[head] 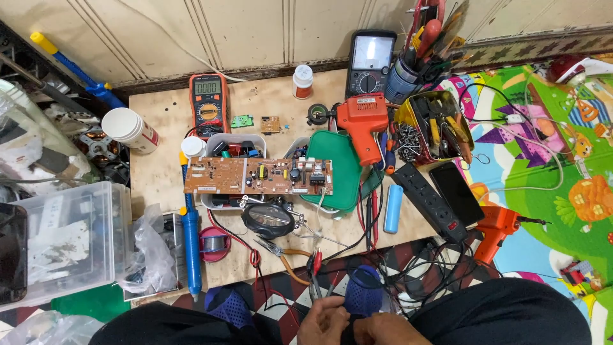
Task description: The person works on a cluttered workbench, handling a small electronic component and testing it with a multimeter. They then pick up a circuit board, inspect it, and use a magnifying glass to examine specific areas of the board.
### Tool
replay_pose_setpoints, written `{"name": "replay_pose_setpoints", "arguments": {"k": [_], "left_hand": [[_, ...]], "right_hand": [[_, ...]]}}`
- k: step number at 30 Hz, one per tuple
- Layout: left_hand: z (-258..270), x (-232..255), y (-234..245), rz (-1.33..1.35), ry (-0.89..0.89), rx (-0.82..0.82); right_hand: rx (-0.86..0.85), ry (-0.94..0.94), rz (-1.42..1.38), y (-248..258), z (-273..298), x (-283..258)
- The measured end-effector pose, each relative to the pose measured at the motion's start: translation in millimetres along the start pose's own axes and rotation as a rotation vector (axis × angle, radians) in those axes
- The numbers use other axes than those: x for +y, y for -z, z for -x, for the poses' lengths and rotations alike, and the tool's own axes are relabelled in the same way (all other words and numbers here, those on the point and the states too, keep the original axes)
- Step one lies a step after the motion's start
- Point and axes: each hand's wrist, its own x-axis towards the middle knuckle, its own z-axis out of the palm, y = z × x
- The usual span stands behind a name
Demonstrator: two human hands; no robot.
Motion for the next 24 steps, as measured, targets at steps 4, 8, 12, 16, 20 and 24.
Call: {"name": "replay_pose_setpoints", "arguments": {"k": [4, 8, 12, 16, 20, 24], "left_hand": [[-2, -3, 9, -0.573, -0.059, -0.141], [5, 12, 7, -0.584, -0.1, -0.132], [-3, 6, 11, -0.832, -0.089, -0.065], [-18, -14, 15, -1.096, -0.079, -0.158], [-36, -47, 19, -1.176, -0.072, -0.026], [-17, -20, 21, -1.097, 0.029, -0.038]], "right_hand": [[-0.025, 0.159, -0.027, -6, -3, 4], [0.062, 0.177, -0.269, 11, 26, -21], [0.055, 0.109, -0.404, 12, 26, -41], [-0.003, 0.053, -0.468, 10, 14, -35], [0.156, -0.04, -0.311, 25, 18, -50], [0.372, -0.327, -0.505, 80, 69, -108]]}}
